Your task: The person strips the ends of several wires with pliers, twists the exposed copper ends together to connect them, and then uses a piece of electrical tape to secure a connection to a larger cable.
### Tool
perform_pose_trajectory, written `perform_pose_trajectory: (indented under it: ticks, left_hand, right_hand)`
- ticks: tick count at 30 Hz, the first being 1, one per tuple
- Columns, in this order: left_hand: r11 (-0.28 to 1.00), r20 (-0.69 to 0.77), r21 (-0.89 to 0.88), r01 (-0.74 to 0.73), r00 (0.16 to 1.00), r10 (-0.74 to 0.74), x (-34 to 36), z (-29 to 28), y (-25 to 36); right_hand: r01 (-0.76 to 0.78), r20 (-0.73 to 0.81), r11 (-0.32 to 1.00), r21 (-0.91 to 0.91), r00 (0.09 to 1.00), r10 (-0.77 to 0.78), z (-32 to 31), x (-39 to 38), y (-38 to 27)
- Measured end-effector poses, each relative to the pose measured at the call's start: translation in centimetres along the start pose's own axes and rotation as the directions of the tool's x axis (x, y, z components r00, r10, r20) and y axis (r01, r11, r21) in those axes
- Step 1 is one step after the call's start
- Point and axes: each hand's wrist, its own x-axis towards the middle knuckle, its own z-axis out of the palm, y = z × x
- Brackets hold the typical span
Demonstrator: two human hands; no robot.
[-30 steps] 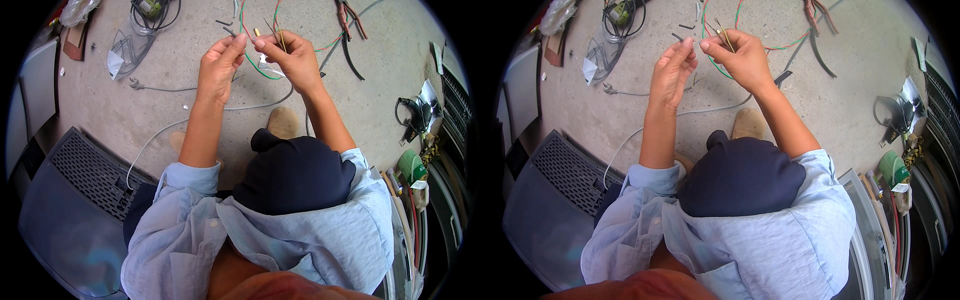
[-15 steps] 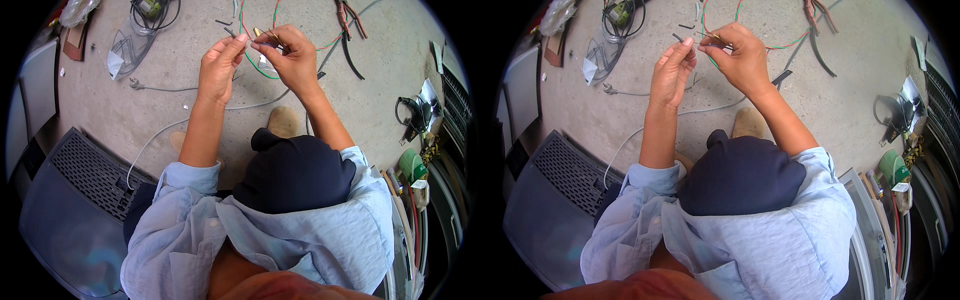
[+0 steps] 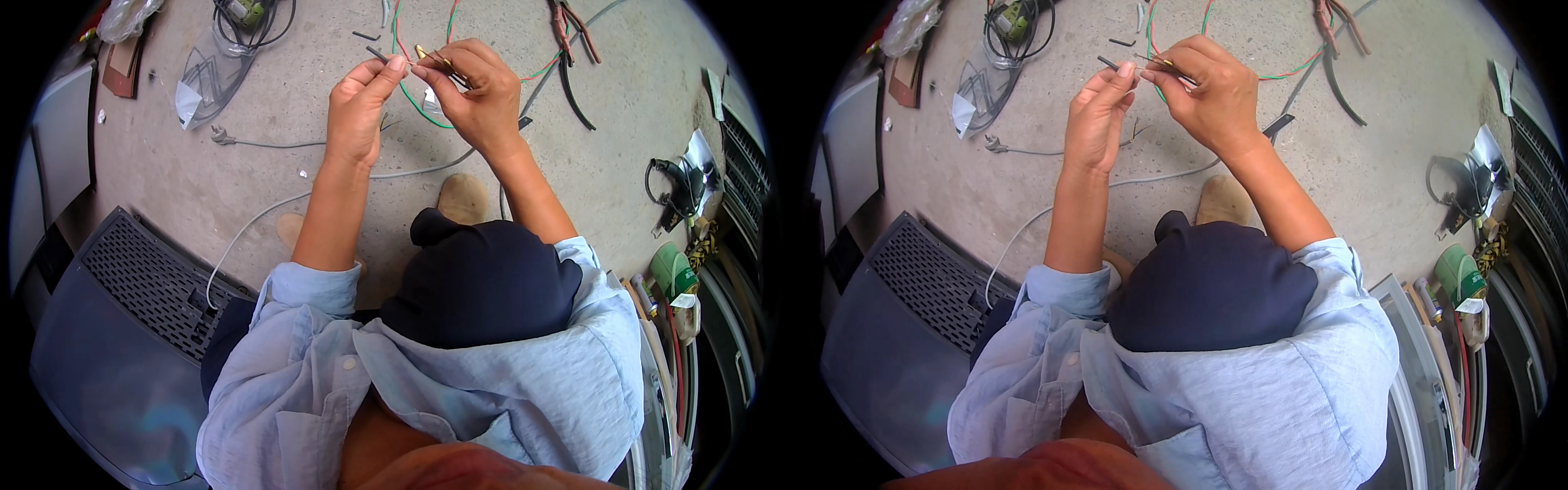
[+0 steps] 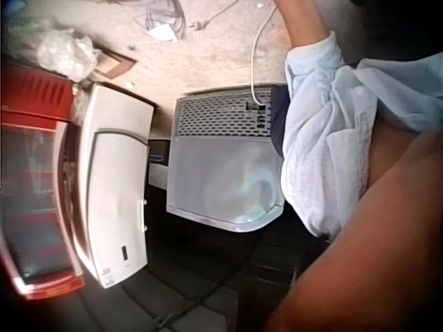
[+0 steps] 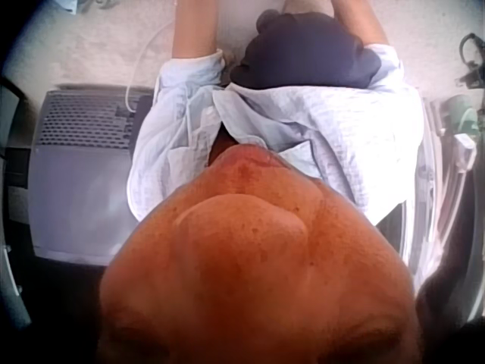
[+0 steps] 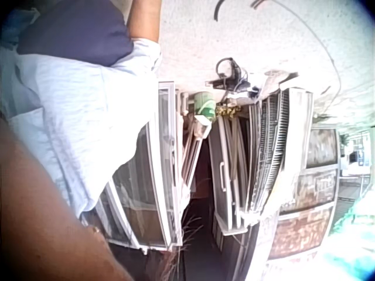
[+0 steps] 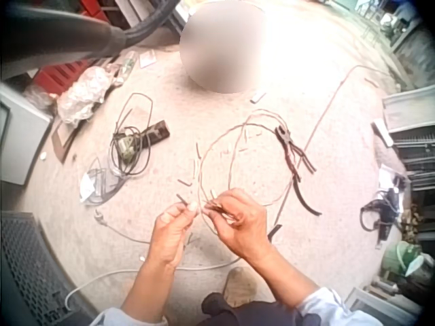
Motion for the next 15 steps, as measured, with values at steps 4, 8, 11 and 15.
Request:
perform_pose_trajectory:
  ticks: [4,8,11,15]
  left_hand:
    - [0.999,-0.012,0.005,-0.039,0.999,0.039,0.03,0.11,-0.31]
    - [0.998,-0.012,-0.001,-0.061,0.998,0.061,0.08,0.08,-0.42]
    - [0.996,0.005,-0.003,-0.087,0.996,0.087,0.11,0.08,-0.57]
    - [0.994,0.022,-0.002,-0.112,0.993,0.112,0.12,0.17,-0.59]
  right_hand:
    - [-0.002,0.012,1.0,-0.016,1.0,0.002,-0.07,-0.07,0.1]
    - [-0.037,0.022,0.999,-0.002,0.999,0.037,-0.17,-0.16,-0.04]
    - [-0.057,0.037,0.998,0.009,0.998,0.057,-0.14,-0.27,0.1]
    - [-0.149,0.11,0.988,0.034,0.983,0.145,-0.5,-0.32,0.03]
